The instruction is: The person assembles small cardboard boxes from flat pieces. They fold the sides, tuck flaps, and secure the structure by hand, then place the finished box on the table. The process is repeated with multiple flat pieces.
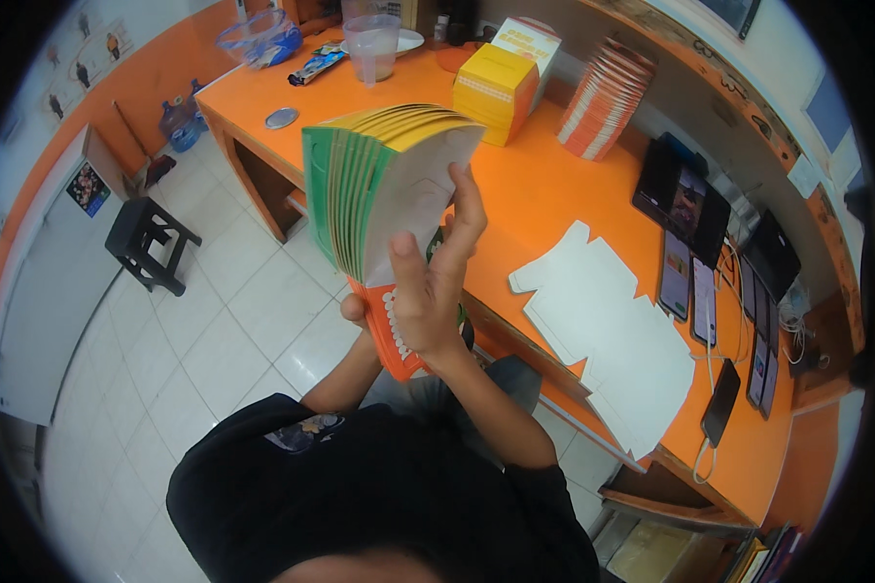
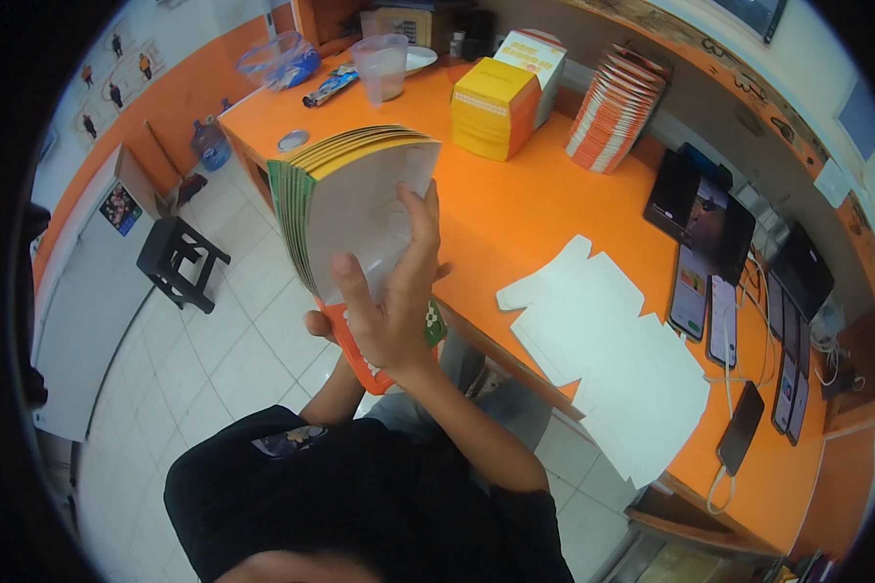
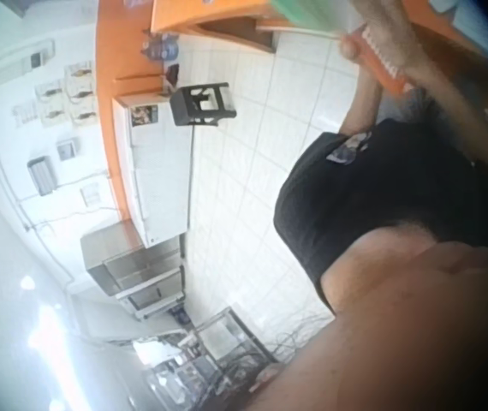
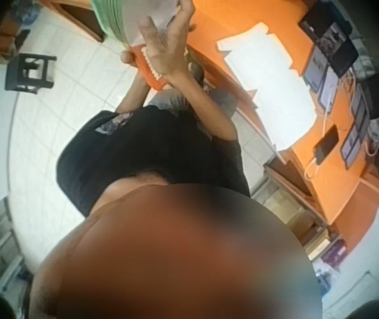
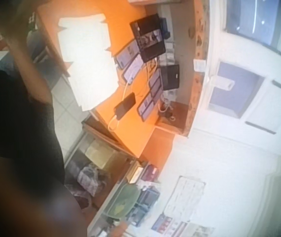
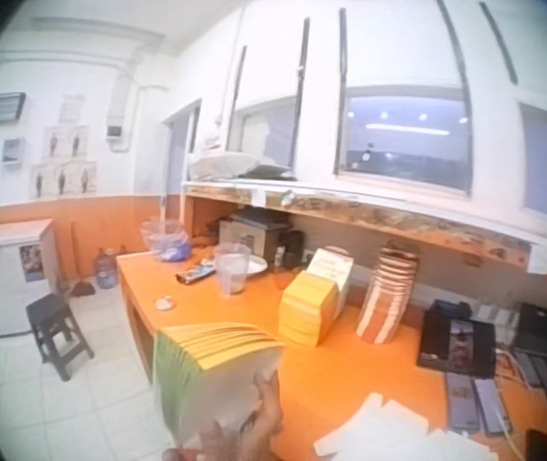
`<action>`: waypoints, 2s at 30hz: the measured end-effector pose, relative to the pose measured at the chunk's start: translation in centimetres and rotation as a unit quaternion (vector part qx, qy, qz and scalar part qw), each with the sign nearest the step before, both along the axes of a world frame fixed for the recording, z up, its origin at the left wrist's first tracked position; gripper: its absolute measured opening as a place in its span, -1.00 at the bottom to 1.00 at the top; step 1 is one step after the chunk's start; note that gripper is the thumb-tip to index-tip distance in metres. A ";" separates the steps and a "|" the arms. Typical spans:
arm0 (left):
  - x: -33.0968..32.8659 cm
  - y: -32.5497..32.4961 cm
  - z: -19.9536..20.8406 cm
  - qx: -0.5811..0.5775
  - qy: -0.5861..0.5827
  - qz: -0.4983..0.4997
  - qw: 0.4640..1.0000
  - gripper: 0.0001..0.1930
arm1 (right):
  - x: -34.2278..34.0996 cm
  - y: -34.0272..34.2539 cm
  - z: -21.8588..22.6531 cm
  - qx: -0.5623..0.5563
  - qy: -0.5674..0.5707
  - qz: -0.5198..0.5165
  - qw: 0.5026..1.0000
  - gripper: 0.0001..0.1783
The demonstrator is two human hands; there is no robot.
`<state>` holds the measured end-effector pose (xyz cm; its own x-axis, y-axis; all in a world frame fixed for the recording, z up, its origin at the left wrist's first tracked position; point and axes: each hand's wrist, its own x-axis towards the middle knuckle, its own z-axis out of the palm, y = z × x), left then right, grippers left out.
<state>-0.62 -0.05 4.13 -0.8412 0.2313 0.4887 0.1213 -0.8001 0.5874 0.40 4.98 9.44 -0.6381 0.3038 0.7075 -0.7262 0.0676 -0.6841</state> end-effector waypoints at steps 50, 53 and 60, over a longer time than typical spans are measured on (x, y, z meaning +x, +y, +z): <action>-14.3 -0.9 24.3 -0.490 0.726 0.016 0.482 0.31 | -0.9 17.0 12.0 0.116 -0.297 0.149 0.936 -0.13; -14.8 -0.6 23.5 -0.515 0.731 0.044 0.445 0.33 | -0.3 16.8 12.0 0.182 -0.290 0.087 0.936 -0.20; -19.5 0.0 19.3 -0.554 0.758 0.140 0.315 0.11 | -0.9 15.3 5.4 0.008 -0.446 0.135 0.884 -0.20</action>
<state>-20.07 -0.03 23.40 0.1012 0.9867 0.1272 0.9091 -0.0398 -0.4146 -0.55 20.33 14.85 -0.9925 0.0488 -0.1122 0.1118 -0.0109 -0.9937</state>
